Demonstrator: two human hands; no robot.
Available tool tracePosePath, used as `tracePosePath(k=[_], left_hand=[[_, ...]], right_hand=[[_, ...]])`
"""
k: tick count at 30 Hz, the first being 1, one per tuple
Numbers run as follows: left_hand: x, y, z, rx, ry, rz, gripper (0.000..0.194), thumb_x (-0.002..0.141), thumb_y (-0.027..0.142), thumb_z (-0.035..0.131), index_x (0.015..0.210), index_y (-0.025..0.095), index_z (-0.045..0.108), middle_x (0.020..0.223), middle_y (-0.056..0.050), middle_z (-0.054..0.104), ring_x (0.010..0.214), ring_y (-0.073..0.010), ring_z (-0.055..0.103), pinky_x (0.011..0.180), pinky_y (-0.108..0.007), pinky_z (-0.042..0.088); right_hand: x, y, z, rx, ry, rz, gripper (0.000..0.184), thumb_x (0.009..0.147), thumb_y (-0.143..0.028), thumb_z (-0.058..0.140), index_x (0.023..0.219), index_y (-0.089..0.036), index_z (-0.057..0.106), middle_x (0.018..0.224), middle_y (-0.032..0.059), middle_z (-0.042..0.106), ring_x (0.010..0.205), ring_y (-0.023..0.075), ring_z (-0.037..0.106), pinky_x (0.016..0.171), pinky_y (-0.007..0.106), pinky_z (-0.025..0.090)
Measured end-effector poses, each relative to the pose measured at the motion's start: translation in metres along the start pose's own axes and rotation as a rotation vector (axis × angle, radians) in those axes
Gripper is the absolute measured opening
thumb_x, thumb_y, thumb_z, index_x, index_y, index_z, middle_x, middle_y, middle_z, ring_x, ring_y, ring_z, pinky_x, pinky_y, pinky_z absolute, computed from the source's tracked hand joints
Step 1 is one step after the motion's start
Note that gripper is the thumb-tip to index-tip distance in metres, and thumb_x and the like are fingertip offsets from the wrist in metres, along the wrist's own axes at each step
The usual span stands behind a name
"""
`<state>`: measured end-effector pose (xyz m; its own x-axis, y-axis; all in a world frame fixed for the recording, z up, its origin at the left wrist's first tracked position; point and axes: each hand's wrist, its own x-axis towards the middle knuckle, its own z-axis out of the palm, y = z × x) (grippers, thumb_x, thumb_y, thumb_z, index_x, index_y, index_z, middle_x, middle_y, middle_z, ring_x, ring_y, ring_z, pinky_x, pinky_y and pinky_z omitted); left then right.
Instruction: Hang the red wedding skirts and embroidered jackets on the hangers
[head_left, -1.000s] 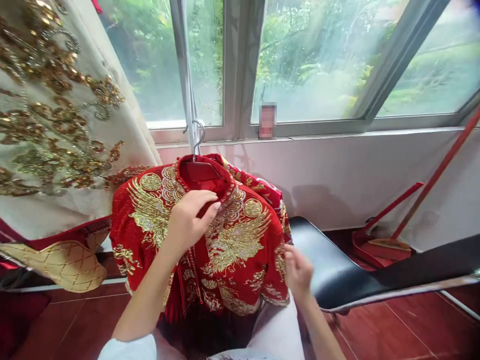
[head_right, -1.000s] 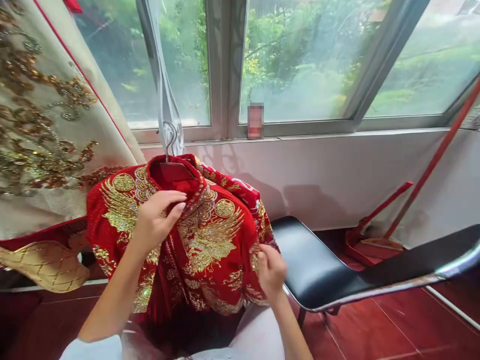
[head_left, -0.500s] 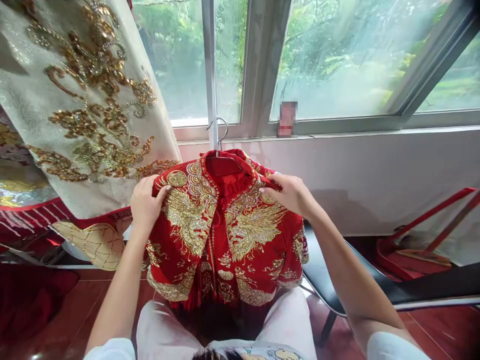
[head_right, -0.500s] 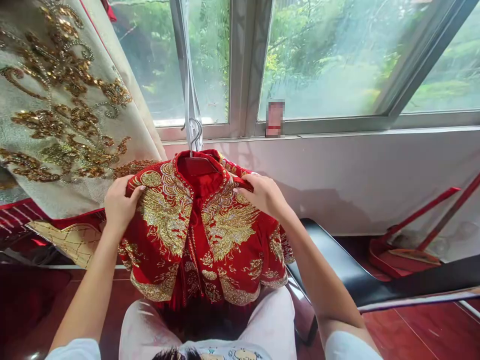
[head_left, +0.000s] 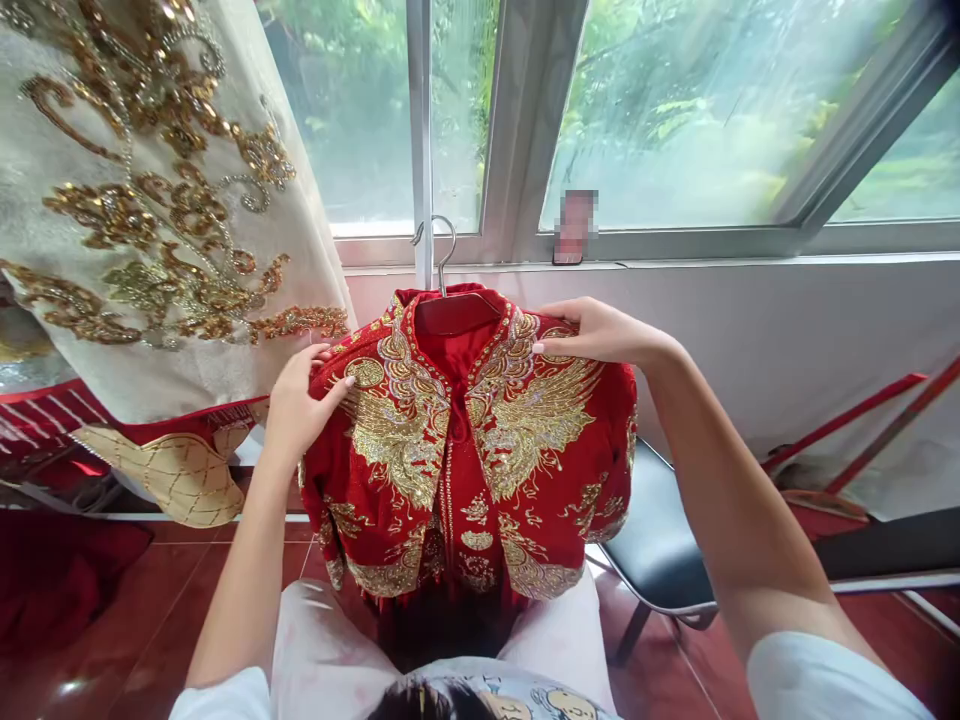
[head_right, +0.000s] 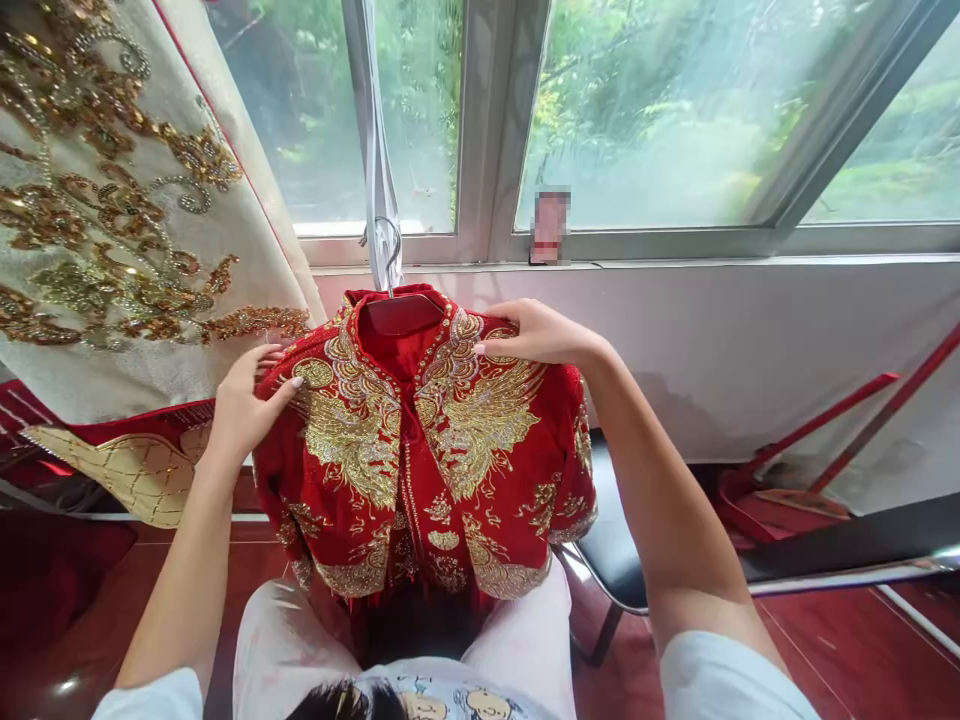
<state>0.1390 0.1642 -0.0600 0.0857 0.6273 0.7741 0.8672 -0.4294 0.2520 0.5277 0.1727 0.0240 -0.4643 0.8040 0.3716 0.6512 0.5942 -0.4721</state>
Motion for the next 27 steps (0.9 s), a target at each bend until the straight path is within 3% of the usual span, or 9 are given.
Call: tracePosePath(k=[4,10,13,16,17,19,22,24,27], left_hand=[[0.013,-0.004,-0.010,0.090,-0.127,0.094,0.046,0.091,0.049,0.043,0.115,0.014,0.061,0.112,-0.013,0.066,0.103,-0.0278,0.059,0.092,-0.039,0.045],[0.004,-0.004,-0.018,0.109,-0.055,-0.001,0.047,0.090,0.053,0.043,0.112,0.016,0.062,0.108,-0.013,0.066,0.104,-0.0292,0.058,0.093,-0.042,0.044],[-0.017,0.007,-0.009,0.129,0.115,-0.079,0.052,0.089,0.055,0.045,0.122,0.017,0.056,0.121,-0.015,0.062,0.121,-0.0317,0.049,0.108,-0.050,0.029],[-0.066,0.034,0.026,0.179,0.434,-0.150,0.075,0.081,0.061,0.053,0.137,0.013,0.040,0.139,-0.022,0.045,0.138,-0.0362,0.029,0.113,-0.058,0.010],[-0.086,0.044,0.043,0.181,0.440,-0.146,0.080,0.078,0.063,0.057,0.137,0.013,0.039,0.139,-0.023,0.043,0.138,-0.0372,0.028,0.113,-0.058,0.009],[-0.122,0.059,0.077,0.189,0.297,-0.139,0.083,0.072,0.064,0.064,0.132,0.012,0.042,0.139,-0.026,0.038,0.137,-0.0408,0.026,0.111,-0.062,0.012],[-0.156,0.061,0.108,0.228,0.185,-0.085,0.061,0.078,0.051,0.063,0.123,0.013,0.048,0.135,-0.025,0.037,0.133,-0.0398,0.028,0.107,-0.063,0.018],[-0.165,0.052,0.106,0.232,0.209,-0.049,0.051,0.079,0.044,0.065,0.118,0.014,0.050,0.130,-0.022,0.040,0.129,-0.0363,0.033,0.106,-0.058,0.026],[-0.166,0.041,0.079,0.258,0.250,0.020,0.035,0.079,0.031,0.064,0.108,0.015,0.055,0.117,-0.017,0.048,0.115,-0.0304,0.045,0.098,-0.047,0.035]], right_hand=[[0.002,-0.002,0.014,-0.038,0.036,0.023,0.033,0.076,-0.044,0.061,0.084,-0.014,0.068,0.069,-0.0001,0.063,0.061,0.0112,0.051,0.055,0.023,0.038],[-0.005,-0.014,0.057,-0.395,0.485,0.175,0.034,0.073,-0.038,0.064,0.102,-0.019,0.067,0.083,0.0051,0.069,0.073,0.0197,0.057,0.070,0.032,0.044],[-0.022,-0.023,0.095,-0.492,0.763,0.128,0.043,0.080,-0.036,0.059,0.120,-0.019,0.058,0.107,0.0113,0.066,0.098,0.0271,0.057,0.089,0.043,0.043],[-0.043,-0.035,0.157,-0.592,1.047,0.028,0.053,0.083,-0.035,0.058,0.132,-0.020,0.043,0.125,0.0148,0.054,0.119,0.0298,0.047,0.100,0.050,0.035],[-0.048,-0.038,0.181,-0.630,1.070,0.026,0.058,0.082,-0.038,0.060,0.133,-0.020,0.041,0.127,0.0153,0.051,0.121,0.0311,0.044,0.101,0.052,0.033],[-0.057,-0.040,0.223,-0.682,1.010,0.139,0.064,0.079,-0.046,0.062,0.133,-0.018,0.041,0.134,0.0201,0.043,0.126,0.0370,0.037,0.099,0.059,0.028],[-0.070,-0.033,0.259,-0.675,0.963,0.326,0.062,0.082,-0.045,0.059,0.132,-0.011,0.042,0.136,0.0269,0.039,0.125,0.0403,0.036,0.095,0.061,0.029],[-0.082,-0.024,0.261,-0.628,0.959,0.336,0.049,0.084,-0.042,0.059,0.121,-0.010,0.051,0.127,0.0249,0.050,0.117,0.0366,0.046,0.092,0.055,0.034],[-0.101,-0.011,0.250,-0.511,0.830,0.272,0.020,0.087,-0.035,0.058,0.092,-0.015,0.060,0.093,0.0115,0.066,0.090,0.0252,0.058,0.082,0.039,0.041]])
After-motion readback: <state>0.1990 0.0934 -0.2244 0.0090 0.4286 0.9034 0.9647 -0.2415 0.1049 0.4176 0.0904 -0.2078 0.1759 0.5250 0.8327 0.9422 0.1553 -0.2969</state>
